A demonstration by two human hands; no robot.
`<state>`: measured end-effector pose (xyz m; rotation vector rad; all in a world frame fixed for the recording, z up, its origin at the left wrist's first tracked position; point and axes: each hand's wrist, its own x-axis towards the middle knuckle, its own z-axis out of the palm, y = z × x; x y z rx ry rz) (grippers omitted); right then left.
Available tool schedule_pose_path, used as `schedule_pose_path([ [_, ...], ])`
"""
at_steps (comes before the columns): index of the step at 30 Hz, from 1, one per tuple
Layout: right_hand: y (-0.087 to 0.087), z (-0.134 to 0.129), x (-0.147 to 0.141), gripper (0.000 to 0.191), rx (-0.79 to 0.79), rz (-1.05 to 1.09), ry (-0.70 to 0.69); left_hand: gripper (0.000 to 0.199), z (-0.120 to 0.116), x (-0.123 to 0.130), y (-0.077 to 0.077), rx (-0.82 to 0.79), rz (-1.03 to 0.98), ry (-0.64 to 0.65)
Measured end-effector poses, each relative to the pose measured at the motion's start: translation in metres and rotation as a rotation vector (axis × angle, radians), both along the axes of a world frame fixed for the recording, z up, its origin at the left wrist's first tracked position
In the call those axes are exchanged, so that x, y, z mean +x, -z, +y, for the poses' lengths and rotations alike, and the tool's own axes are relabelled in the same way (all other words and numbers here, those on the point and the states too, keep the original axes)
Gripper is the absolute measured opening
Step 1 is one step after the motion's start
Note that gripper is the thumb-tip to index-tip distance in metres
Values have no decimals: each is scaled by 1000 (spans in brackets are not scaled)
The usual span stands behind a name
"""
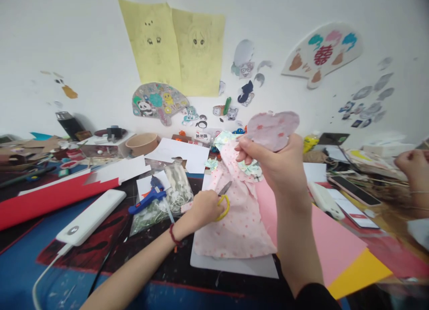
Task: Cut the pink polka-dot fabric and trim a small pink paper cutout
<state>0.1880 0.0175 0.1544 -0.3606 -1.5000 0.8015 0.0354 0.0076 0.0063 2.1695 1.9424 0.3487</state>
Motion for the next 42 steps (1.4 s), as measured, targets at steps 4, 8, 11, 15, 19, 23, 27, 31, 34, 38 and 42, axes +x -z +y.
schedule_pose_path([
  [4,-6,-6,6,23,6,47,2,28,5,-19,-21,-5,-287,-79],
  [8,-9,-9,9,18,26,95,19,7,3,-28,-59,166,-588,-66],
  [11,-8,-9,11,17,61,97,51,16,7,-28,-94,466,-1025,102],
  [15,-5,-7,13,14,72,120,114,43,27,-28,-125,576,-1199,483],
  [19,-4,0,14,13,116,179,205,53,45,-30,-123,593,-1048,723],
  [23,-5,5,11,13,145,177,237,52,49,-31,-114,654,-867,723],
  [27,-5,9,7,12,132,160,229,43,44,-39,-118,605,-794,610],
  [31,-4,13,4,13,182,161,188,48,39,-42,-126,547,-737,500],
  [34,-4,13,3,13,154,159,166,52,36,-37,-129,530,-749,462],
  [38,-4,12,2,13,97,172,158,54,32,-32,-130,480,-774,460],
  [42,-5,11,0,15,108,187,148,53,36,-33,-125,507,-801,499],
])
